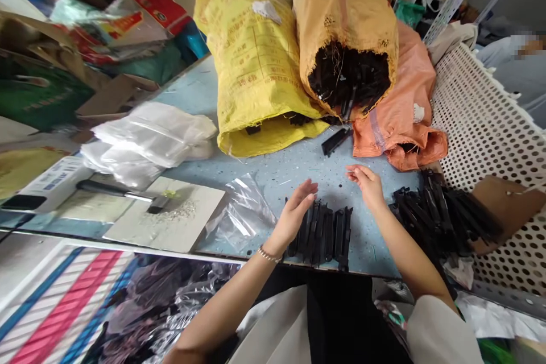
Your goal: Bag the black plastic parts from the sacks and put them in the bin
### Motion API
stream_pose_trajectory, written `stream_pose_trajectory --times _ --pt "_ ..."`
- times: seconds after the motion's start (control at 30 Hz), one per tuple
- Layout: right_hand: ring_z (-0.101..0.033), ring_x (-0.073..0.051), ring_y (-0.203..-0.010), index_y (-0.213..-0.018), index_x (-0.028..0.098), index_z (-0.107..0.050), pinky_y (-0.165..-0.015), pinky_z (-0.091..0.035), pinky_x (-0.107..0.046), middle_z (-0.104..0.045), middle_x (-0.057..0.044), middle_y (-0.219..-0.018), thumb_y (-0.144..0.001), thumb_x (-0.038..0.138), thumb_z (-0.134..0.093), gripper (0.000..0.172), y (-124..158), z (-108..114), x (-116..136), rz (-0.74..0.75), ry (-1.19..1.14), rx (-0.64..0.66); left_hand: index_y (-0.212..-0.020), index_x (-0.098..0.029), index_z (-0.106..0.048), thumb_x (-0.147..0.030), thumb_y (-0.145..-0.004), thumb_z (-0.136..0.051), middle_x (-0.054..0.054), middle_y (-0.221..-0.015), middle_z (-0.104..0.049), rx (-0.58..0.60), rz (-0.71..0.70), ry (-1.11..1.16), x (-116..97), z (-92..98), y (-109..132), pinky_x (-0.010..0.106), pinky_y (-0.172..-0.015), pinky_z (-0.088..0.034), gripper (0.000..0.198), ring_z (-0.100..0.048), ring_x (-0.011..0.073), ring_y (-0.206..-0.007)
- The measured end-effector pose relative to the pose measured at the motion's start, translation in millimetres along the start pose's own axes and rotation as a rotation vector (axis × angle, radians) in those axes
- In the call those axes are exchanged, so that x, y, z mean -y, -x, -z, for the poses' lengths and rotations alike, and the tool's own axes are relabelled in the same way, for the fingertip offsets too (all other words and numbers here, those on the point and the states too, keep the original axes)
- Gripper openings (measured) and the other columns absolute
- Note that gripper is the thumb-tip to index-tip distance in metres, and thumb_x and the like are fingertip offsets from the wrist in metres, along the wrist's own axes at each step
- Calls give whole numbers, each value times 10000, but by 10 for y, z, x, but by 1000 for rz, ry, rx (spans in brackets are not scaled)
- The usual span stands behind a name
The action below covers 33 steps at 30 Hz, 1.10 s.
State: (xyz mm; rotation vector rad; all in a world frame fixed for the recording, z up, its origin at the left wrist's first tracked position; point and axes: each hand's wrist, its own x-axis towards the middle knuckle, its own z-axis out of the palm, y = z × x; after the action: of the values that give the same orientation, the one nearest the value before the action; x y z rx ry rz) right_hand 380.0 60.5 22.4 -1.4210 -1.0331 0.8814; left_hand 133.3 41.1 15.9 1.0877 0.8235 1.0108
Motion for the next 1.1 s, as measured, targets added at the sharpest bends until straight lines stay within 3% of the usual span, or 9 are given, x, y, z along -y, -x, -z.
stream_pose_trajectory --times 0.07,0.17,0.27,0.43,0.57,0.67,0.83,0.97,1.1 --pt "-699 -219 -941 -1014 226 -728 -885 -557 -393 -743 -82 -1091 -863 525 -635 348 52 -3 -45 13 108 13 -1401 -239 -501 -426 -914 -619 130 -1417 -574 27 -15 3 7 -123 -83 440 -1106 -439 535 -546 252 -1310" --pt "-680 -225 -981 -1100 236 -701 -893 -554 -394 -718 -78 -1139 -912 492 -547 353 -228 -35 -103 135 410 40 -1369 -230 -521 -388 -898 -641 132 -1389 -586 22 -41 -42 11 -126 -46 434 -1094 -448 511 -555 246 -1290" --pt "-654 -231 -1064 -1194 205 -658 -958 -521 -395 -669 -116 -1244 -955 364 -448 355 -782 -139 -131 199 702 32 -1343 -219 -534 -368 -887 -639 124 -1326 -617 -35 -19 -62 16 16 122 432 -1086 -458 491 -585 233 -1241" --pt "-548 -281 -1226 -1352 81 -544 -1042 -447 -443 -580 -218 -1348 -921 158 -400 461 -1646 -431 -116 173 902 11 -1334 -211 -537 -401 -883 -636 111 -1260 -635 -152 44 -61 31 319 424 424 -1037 -499 499 -656 212 -1094" --pt "-450 -272 -1295 -1427 146 -504 -1094 -385 -414 -491 -156 -1473 -907 123 -481 521 -1988 -595 -71 244 1071 105 -1322 -225 -551 -444 -873 -655 99 -1227 -652 -217 71 -60 -15 508 512 405 -991 -528 510 -680 204 -1029" --pt "-423 -317 -1258 -1302 181 -622 -1075 -371 -464 -572 -150 -1360 -904 186 -584 400 -2082 -597 -17 274 1201 188 -1309 -225 -566 -444 -872 -662 93 -1205 -663 -237 65 -49 -73 570 493 397 -982 -533 498 -684 198 -1005" --pt "-372 -361 -1284 -1184 108 -642 -1075 -326 -521 -546 -220 -1313 -940 257 -582 293 -1986 -293 147 331 1368 196 -1277 -218 -594 -445 -865 -670 80 -1170 -666 -259 64 -16 -108 576 426 387 -984 -529 477 -679 187 -986" --pt "-486 -356 -1185 -1192 74 -576 -977 -415 -478 -529 -254 -1273 -949 278 -546 319 -1758 231 358 336 1463 -47 -1264 -205 -595 -448 -857 -677 85 -1163 -668 -207 85 -9 -107 548 394 394 -984 -526 481 -679 193 -986" --pt "-576 -295 -1004 -993 120 -600 -861 -471 -417 -587 -191 -1119 -891 319 -610 224 -1435 750 560 269 1176 -302 -1252 -197 -597 -430 -869 -664 85 -1161 -671 -158 99 -14 -123 449 382 392 -987 -524 453 -676 191 -989"
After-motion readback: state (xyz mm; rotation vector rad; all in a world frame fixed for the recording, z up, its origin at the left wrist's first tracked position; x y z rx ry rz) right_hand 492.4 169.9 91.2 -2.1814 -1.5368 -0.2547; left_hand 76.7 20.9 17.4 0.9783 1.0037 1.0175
